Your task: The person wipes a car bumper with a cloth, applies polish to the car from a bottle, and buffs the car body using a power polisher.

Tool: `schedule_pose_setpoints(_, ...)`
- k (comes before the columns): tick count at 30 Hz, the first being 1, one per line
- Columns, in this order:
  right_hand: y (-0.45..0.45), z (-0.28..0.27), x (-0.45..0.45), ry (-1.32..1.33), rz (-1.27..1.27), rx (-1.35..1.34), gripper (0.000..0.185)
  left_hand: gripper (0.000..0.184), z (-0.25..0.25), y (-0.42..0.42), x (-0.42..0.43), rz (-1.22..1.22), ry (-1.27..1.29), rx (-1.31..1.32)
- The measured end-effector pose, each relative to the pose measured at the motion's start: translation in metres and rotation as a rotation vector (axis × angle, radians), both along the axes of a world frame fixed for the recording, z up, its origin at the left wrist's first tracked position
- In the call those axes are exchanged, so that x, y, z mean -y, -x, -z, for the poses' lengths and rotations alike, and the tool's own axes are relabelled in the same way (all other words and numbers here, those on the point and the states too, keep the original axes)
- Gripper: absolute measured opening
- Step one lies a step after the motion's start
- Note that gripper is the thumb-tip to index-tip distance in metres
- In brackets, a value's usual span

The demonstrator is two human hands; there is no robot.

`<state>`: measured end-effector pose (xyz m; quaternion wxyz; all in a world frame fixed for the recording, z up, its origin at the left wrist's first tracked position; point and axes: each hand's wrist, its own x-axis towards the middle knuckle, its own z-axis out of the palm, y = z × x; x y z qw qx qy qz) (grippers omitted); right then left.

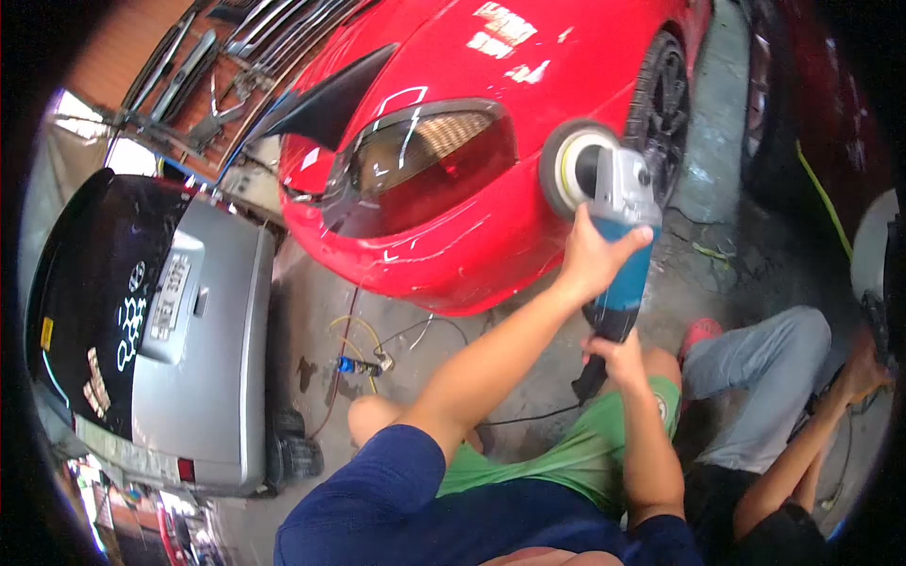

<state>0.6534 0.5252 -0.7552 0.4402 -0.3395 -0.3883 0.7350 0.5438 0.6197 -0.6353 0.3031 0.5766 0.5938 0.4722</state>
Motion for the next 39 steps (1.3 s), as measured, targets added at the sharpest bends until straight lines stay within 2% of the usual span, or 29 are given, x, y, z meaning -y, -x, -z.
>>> schedule_pose_setpoints(2,0.021,0.008,0.037,0.029,-0.068,-0.003,0.022,0.091,0.007,0.030,0.045,-0.016,-0.018,0.002)
schedule_pose_setpoints(4,0.047,0.027,0.077,-0.017,-0.093,0.099,0.023,0.089,0.013,0.064,0.093,-0.030,-0.043,0.026)
schedule_pose_setpoints(5,0.054,0.028,0.092,-0.014,-0.221,0.234,0.026,0.088,0.014,0.080,0.117,-0.037,-0.055,0.056)
schedule_pose_setpoints(6,0.066,0.027,0.109,-0.067,-0.175,0.307,0.030,0.088,0.012,0.093,0.139,-0.064,-0.059,0.146)
schedule_pose_setpoints(11,0.102,-0.054,0.130,-0.251,-0.341,0.444,0.043,0.087,0.008,0.180,0.218,-0.104,0.046,0.593)
schedule_pose_setpoints(12,0.114,-0.037,0.136,-0.326,-0.312,0.461,0.050,0.088,0.004,0.185,0.225,-0.129,0.040,0.696)
schedule_pose_setpoints(13,0.115,-0.044,0.137,-0.345,-0.329,0.510,0.051,0.089,-0.003,0.187,0.231,-0.156,0.035,0.797)
schedule_pose_setpoints(17,0.112,-0.062,0.127,-0.398,-0.328,0.574,0.056,0.091,-0.004,0.192,0.232,-0.128,-0.072,0.801)
schedule_pose_setpoints(19,0.100,-0.058,0.128,-0.403,-0.286,0.612,0.054,0.089,-0.005,0.171,0.225,-0.100,-0.018,0.843)
schedule_pose_setpoints(21,0.084,-0.051,0.131,-0.318,-0.194,0.502,0.048,0.088,0.002,0.153,0.213,-0.058,0.060,0.820)
schedule_pose_setpoints(23,0.074,-0.024,0.133,-0.237,-0.111,0.462,0.041,0.085,0.024,0.145,0.195,-0.036,0.128,0.671)
schedule_pose_setpoints(27,0.066,-0.011,0.137,-0.080,-0.092,0.374,0.032,0.081,0.014,0.102,0.158,-0.025,0.057,0.452)
schedule_pose_setpoints(31,0.070,-0.005,0.143,-0.090,-0.153,0.395,0.030,0.084,0.022,0.111,0.173,-0.039,0.037,0.432)
schedule_pose_setpoints(36,0.095,-0.027,0.150,-0.237,-0.229,0.414,0.032,0.078,0.028,0.163,0.223,-0.150,0.032,0.533)
schedule_pose_setpoints(39,0.117,-0.037,0.149,-0.315,-0.259,0.429,0.037,0.086,0.031,0.192,0.237,-0.157,0.040,0.701)
